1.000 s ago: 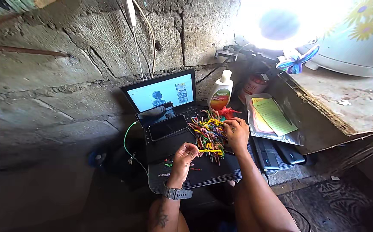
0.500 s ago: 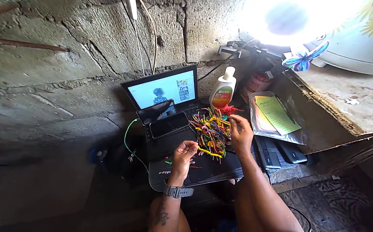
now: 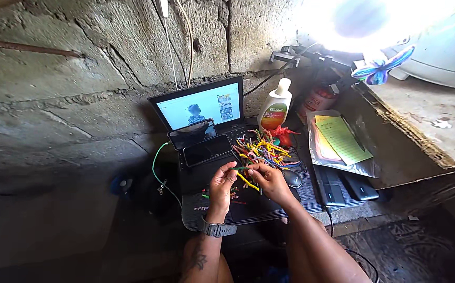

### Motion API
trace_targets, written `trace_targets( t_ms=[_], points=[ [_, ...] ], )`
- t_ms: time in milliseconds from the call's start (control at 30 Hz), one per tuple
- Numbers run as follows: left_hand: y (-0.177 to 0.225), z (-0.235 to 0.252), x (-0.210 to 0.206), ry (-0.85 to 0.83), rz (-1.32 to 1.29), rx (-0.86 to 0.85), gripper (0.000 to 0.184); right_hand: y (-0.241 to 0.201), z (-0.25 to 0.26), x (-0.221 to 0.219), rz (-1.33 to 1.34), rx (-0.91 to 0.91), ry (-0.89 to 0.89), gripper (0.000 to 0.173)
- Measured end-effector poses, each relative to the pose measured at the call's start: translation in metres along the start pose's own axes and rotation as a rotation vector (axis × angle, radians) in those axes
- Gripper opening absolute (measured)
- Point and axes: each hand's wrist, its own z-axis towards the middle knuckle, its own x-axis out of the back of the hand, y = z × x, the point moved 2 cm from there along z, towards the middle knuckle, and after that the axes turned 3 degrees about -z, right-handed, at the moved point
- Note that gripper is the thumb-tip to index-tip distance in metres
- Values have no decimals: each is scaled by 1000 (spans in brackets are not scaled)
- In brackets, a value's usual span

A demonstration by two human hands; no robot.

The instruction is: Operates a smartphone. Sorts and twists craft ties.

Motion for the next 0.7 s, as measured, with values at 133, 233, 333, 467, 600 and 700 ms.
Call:
trace_targets(
  t_ms=[133, 233, 333, 467, 600, 700],
  points=[
    [1, 1, 1, 31, 19, -38, 20, 0, 0, 2, -15, -28, -25, 24],
    [0, 2, 1, 23, 22, -62, 19, 0, -1, 2, -23, -24, -26, 24],
    [-1, 3, 1, 22, 26, -79, 18, 1, -1, 3, -23, -20, -31, 24],
    [0, 3, -1, 70, 92, -90, 14, -3, -2, 4, -33, -26, -53, 24],
    [-3, 6, 0, 134, 291, -176, 5, -4, -3, 5, -70, -60, -123, 27],
    [-4, 5, 2, 152, 521, -285, 13, -5, -7, 2, -219, 85, -73, 29]
  ],
)
